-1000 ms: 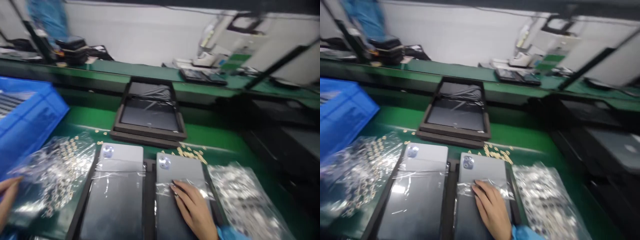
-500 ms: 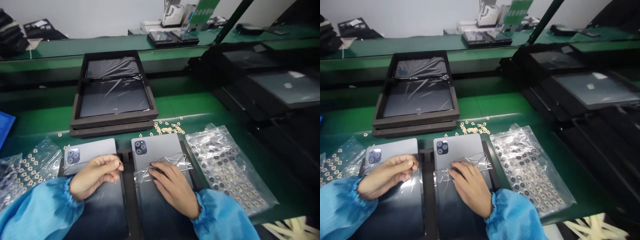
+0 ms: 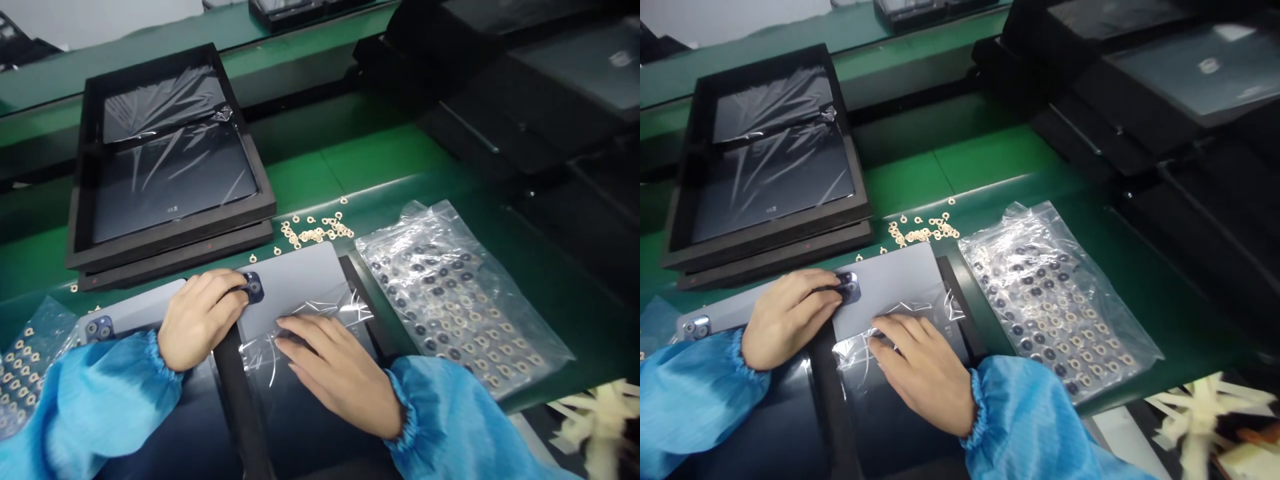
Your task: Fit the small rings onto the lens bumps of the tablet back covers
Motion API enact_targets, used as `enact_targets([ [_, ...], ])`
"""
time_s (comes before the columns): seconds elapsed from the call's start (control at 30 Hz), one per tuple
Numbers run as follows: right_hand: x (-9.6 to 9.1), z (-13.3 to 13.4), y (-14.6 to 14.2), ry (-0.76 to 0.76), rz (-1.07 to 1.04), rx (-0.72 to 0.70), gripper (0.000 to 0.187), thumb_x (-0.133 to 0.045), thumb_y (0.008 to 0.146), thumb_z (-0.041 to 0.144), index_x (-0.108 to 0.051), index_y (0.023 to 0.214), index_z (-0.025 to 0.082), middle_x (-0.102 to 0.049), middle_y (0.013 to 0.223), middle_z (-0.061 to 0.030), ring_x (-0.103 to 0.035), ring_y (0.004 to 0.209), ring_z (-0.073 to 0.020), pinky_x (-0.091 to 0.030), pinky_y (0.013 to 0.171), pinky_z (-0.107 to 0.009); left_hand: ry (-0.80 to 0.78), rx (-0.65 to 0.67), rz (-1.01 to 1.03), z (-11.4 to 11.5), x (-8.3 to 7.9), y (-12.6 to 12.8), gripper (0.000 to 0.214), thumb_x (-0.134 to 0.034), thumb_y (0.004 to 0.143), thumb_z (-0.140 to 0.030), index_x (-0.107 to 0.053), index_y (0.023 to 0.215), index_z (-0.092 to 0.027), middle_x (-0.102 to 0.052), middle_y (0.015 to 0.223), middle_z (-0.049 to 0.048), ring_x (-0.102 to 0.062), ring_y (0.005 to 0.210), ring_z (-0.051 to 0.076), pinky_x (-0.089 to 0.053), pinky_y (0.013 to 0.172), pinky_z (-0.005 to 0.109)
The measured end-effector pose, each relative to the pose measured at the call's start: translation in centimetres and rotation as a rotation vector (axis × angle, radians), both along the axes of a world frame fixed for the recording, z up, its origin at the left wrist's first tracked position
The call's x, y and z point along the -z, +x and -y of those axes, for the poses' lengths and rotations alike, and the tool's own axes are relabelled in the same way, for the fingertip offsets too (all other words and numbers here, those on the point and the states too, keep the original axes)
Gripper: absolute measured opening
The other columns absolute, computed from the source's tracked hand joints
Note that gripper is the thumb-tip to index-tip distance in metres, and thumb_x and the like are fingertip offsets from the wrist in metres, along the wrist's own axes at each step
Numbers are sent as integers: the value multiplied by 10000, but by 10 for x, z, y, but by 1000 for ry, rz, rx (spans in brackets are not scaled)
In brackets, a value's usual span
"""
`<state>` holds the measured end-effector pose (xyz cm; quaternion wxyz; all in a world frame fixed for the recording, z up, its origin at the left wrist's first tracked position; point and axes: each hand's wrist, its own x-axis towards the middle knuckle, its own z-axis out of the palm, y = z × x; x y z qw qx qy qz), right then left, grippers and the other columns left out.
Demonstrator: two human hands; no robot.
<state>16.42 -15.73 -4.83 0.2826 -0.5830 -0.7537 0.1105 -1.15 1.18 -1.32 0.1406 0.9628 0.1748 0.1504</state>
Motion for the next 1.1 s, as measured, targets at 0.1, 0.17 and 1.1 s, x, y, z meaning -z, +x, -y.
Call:
enact_targets([
  [0.1,0,0,0,-13,0,2,249,-428,945,126,-632,1088,136,-613,1213,-94,-517,1109,-227,-459,889,-376,195,85,-27,-3,5,2,67,-586,880,-158,-605,944,-172,-677,1051,80,-609,1039,234,-484,796,347],
  [0.17,0,0,0,-19,-10,7,243,-430,946,128,-635,1079,138,-615,1214,-91,-513,1116,-223,-452,892,-375,183,81,-26,-3,5,2,64,-596,878,-163,-607,941,-168,-682,1040,73,-614,1039,229,-487,796,346],
  [1.1,1,0,0,-20,-47,17,249,-422,961,130,-654,1052,140,-638,1191,-87,-534,1111,-220,-439,881,-360,-93,31,-86,-7,-4,7,70,-601,881,-170,-614,948,-180,-612,1011,44,-546,986,192,-490,821,338],
])
